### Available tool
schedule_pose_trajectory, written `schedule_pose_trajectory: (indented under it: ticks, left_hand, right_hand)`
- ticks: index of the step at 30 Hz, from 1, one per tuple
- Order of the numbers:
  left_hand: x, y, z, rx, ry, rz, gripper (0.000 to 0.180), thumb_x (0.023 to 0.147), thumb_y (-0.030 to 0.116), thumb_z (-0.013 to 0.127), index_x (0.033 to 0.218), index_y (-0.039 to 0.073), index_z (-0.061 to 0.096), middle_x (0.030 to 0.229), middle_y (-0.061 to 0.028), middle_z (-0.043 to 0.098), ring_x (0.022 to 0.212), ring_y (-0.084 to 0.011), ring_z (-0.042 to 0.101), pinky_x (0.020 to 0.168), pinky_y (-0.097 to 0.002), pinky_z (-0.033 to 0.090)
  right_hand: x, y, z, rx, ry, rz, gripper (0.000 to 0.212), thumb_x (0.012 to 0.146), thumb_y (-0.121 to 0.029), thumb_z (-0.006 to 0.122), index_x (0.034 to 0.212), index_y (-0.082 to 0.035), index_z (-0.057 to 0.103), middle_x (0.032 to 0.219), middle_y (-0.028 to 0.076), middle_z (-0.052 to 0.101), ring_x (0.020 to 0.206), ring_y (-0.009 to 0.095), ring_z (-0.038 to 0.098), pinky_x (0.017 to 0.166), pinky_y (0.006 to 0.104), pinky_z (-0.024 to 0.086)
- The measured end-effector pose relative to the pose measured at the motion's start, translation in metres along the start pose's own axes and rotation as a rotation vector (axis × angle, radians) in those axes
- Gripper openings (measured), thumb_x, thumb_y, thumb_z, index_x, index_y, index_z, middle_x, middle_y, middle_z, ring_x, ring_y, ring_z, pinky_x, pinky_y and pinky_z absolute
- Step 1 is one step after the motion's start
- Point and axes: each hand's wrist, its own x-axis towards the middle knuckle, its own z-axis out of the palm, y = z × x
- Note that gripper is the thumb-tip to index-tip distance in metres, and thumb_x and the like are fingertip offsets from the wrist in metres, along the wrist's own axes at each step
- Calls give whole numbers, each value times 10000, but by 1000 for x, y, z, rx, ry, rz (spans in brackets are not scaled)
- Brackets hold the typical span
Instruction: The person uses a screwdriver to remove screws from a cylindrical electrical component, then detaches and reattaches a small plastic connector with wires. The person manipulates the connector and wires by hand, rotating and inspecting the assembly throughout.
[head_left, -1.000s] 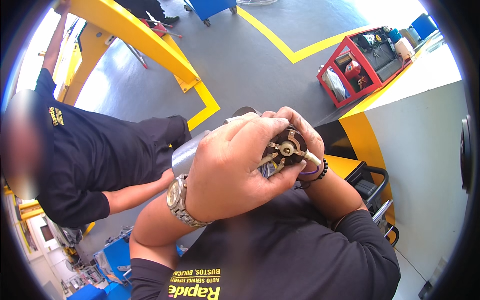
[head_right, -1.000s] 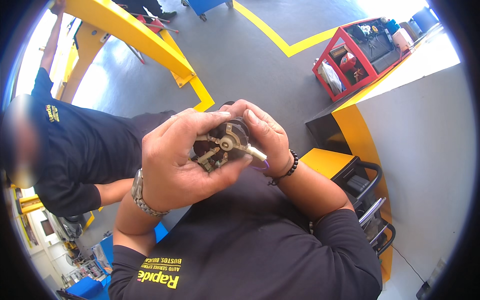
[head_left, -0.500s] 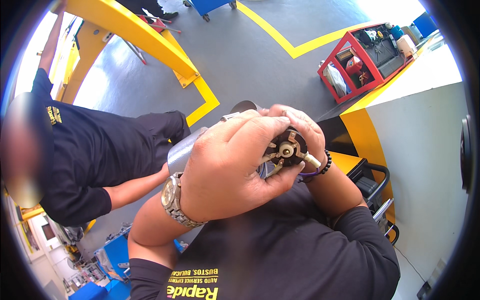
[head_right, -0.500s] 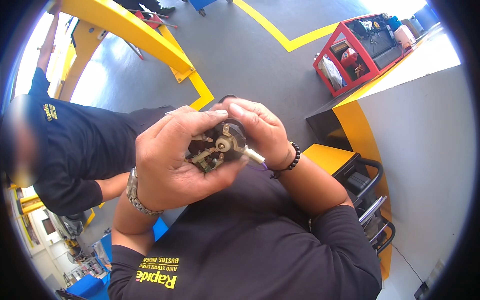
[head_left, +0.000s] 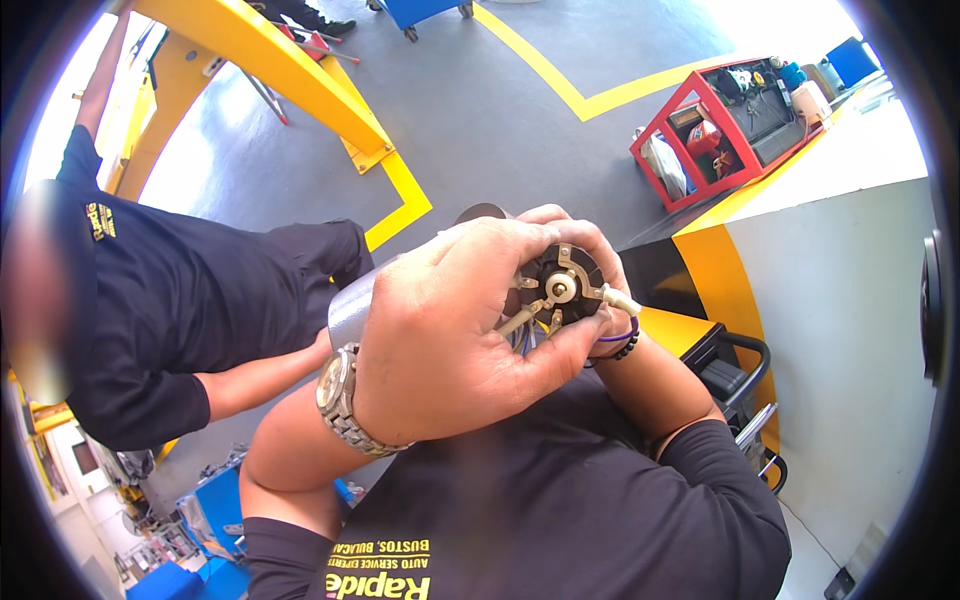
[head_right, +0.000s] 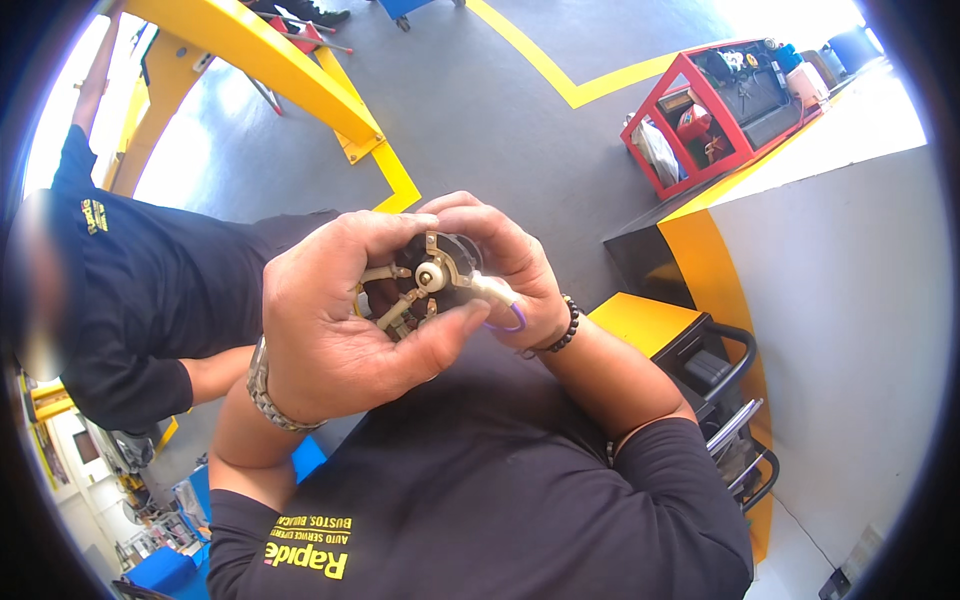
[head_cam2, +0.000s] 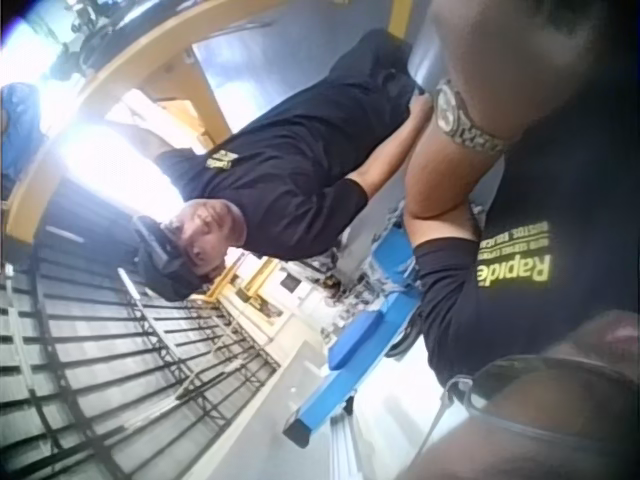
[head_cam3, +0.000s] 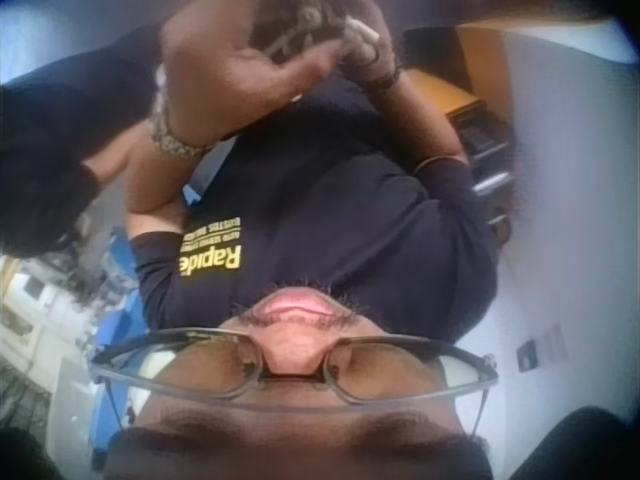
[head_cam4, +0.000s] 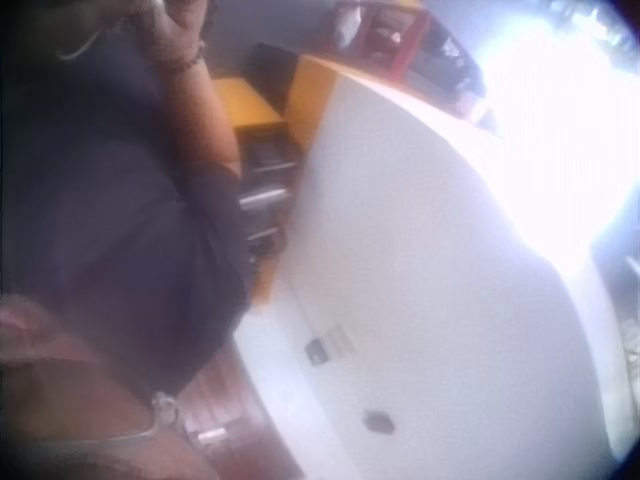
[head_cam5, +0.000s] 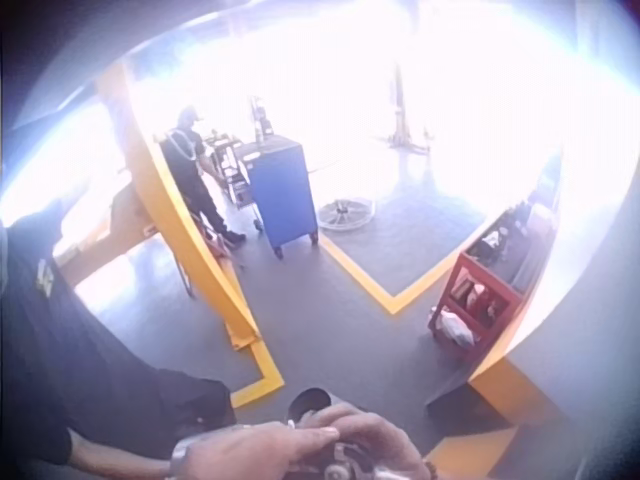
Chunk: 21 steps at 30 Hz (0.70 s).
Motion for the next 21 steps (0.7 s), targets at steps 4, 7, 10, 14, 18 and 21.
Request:
schedule_pose_trajectory:
  ticks: [4, 7, 10, 14, 18, 21]
  left_hand:
    - [0, 1, 1, 24, 0, 3, 474, 702, 161, 911, 1048, -26, 649, 880, -102, 709, 763, -115, 702, 682, -260, 574]
    - [-2, 0, 1, -3, -11, -33, 478, 694, 149, 908, 1055, -21, 646, 884, -103, 706, 764, -120, 704, 682, -262, 575]
    - [-1, 1, 2, 23, -9, 8, 488, 683, 138, 909, 1063, -15, 644, 888, -103, 709, 765, -119, 704, 684, -260, 575]
    - [3, -1, 3, -13, -6, 99, 501, 670, 123, 908, 1079, -3, 647, 902, -108, 716, 767, -124, 710, 688, -259, 577]
    - [2, -2, 5, -4, 34, 153, 509, 667, 114, 906, 1093, 4, 649, 905, -112, 722, 771, -131, 719, 688, -256, 579]
    - [0, 0, 2, 13, 13, 129, 516, 668, 113, 906, 1100, 2, 646, 897, -115, 726, 767, -134, 724, 685, -252, 578]
  right_hand:
    - [-3, -1, -4, -99, 44, 45, 578, 976, -506, 614, 1265, -5, 614, 1262, 143, 558, 1153, 229, 579, 998, 375, 474]
    - [-2, -3, -8, -137, 29, 76, 600, 996, -540, 558, 1242, 3, 631, 1219, 141, 582, 1110, 217, 579, 964, 358, 475]
    - [-8, 3, -8, -63, 60, 76, 634, 1004, -570, 519, 1229, 11, 634, 1212, 146, 583, 1105, 224, 572, 972, 363, 467]
    - [0, -10, -9, -52, -5, 147, 667, 1007, -576, 511, 1249, 37, 615, 1230, 154, 569, 1140, 239, 555, 1016, 375, 438]
    - [0, -23, -3, 138, 3, 257, 590, 988, -512, 594, 1212, 34, 577, 1232, 143, 541, 1168, 227, 524, 1028, 366, 414]
    - [3, -22, -2, 258, -38, 232, 543, 967, -457, 648, 1217, 15, 556, 1235, 130, 528, 1186, 220, 510, 1022, 362, 409]
